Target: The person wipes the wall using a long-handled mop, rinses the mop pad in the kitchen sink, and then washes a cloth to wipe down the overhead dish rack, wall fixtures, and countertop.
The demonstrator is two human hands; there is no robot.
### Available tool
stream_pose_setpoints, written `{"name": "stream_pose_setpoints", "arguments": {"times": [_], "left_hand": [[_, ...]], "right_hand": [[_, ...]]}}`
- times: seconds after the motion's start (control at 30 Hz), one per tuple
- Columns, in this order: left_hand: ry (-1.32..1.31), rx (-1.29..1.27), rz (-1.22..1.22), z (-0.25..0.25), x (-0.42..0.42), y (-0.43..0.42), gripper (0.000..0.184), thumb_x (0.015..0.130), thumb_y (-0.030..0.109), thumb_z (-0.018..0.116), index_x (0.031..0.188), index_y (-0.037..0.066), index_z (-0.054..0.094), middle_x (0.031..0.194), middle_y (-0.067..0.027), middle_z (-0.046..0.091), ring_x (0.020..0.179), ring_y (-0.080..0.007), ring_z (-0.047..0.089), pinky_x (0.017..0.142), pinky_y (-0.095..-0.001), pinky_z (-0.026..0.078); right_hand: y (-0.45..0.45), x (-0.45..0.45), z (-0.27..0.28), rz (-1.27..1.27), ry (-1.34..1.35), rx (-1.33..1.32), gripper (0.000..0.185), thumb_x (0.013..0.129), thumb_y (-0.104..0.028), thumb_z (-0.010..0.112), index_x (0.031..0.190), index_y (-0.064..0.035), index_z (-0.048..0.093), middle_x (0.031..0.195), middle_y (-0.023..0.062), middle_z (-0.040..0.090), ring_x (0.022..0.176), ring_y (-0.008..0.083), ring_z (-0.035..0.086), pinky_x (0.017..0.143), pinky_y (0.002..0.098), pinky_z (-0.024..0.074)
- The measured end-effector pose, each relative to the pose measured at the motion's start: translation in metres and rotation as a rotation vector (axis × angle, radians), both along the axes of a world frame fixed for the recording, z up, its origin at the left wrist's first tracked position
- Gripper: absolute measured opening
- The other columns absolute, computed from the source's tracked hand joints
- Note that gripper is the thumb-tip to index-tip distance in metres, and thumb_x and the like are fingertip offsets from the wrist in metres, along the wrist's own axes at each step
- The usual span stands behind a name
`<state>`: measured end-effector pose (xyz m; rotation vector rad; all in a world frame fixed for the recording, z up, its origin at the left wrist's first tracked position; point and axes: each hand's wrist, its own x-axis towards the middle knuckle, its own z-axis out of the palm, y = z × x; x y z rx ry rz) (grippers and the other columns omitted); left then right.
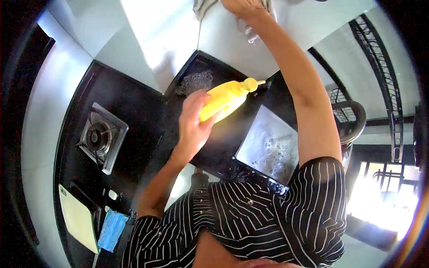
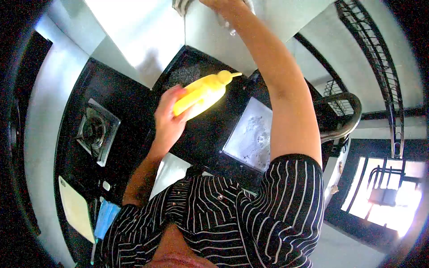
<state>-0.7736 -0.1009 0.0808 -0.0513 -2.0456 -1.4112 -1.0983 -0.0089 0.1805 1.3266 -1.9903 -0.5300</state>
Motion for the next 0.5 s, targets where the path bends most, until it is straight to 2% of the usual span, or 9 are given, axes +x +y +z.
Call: {"name": "stream_pose_setpoints", "arguments": {"times": [0.07,0.13,0.2,0.33,0.43,0.5], "left_hand": [[-0.083,0.133,0.029,0.015,0.037,-0.02,0.036,0.069,0.004,0.071,0.102,0.002,0.056,0.109,-0.0138,0.055,0.107,-0.0281,0.052,0.094,-0.0339,0.039],[-0.181,0.274,0.024,0.017,0.066,-0.044,0.024,0.072,0.003,0.068,0.095,0.001,0.059,0.108,-0.0107,0.056,0.111,-0.0272,0.049,0.095,-0.0359,0.037],[-0.223,0.29,0.053,0.013,0.086,-0.062,0.016,0.073,0.002,0.065,0.088,0.001,0.061,0.107,-0.0092,0.056,0.113,-0.0279,0.047,0.097,-0.0383,0.035],[-0.33,0.134,0.178,0.017,0.107,-0.077,0.016,0.073,0.006,0.071,0.084,0.001,0.062,0.107,-0.01,0.056,0.114,-0.028,0.046,0.096,-0.0387,0.035],[-0.316,0.066,0.279,0.008,0.114,-0.093,0.018,0.074,0.009,0.071,0.088,0.0,0.063,0.109,-0.0112,0.055,0.112,-0.0278,0.048,0.094,-0.037,0.037],[-0.323,-0.013,0.341,0.002,0.116,-0.107,0.019,0.075,0.009,0.07,0.091,0.0,0.064,0.109,-0.011,0.055,0.11,-0.0264,0.049,0.094,-0.0361,0.037]], "right_hand": [[-0.013,-0.008,-0.026,0.061,0.051,-0.029,0.044,0.08,-0.022,0.057,0.119,-0.0049,0.047,0.123,0.0184,0.048,0.122,0.0392,0.038,0.106,0.0536,0.0196],[-0.023,-0.01,-0.051,0.102,0.064,-0.038,0.037,0.08,-0.019,0.055,0.114,-0.0047,0.05,0.117,0.0183,0.05,0.115,0.038,0.042,0.101,0.0515,0.025],[-0.031,-0.01,-0.079,0.099,0.008,-0.008,0.032,0.08,-0.017,0.053,0.109,-0.0045,0.054,0.112,0.0183,0.053,0.108,0.0369,0.047,0.095,0.0494,0.0305],[-0.022,0.003,-0.134,0.051,-0.215,0.14,0.024,0.079,-0.012,0.05,0.099,-0.0041,0.06,0.1,0.0181,0.058,0.095,0.0346,0.056,0.085,0.0452,0.0413],[-0.003,0.026,-0.16,-0.027,-0.453,0.288,0.022,0.078,-0.008,0.047,0.091,-0.0038,0.065,0.092,0.0181,0.062,0.084,0.0329,0.062,0.077,0.042,0.0494],[0.009,0.033,-0.176,-0.228,-0.631,0.359,0.024,0.081,-0.008,0.047,0.098,-0.0051,0.063,0.101,0.0159,0.061,0.097,0.0293,0.058,0.083,0.0415,0.0473]]}}
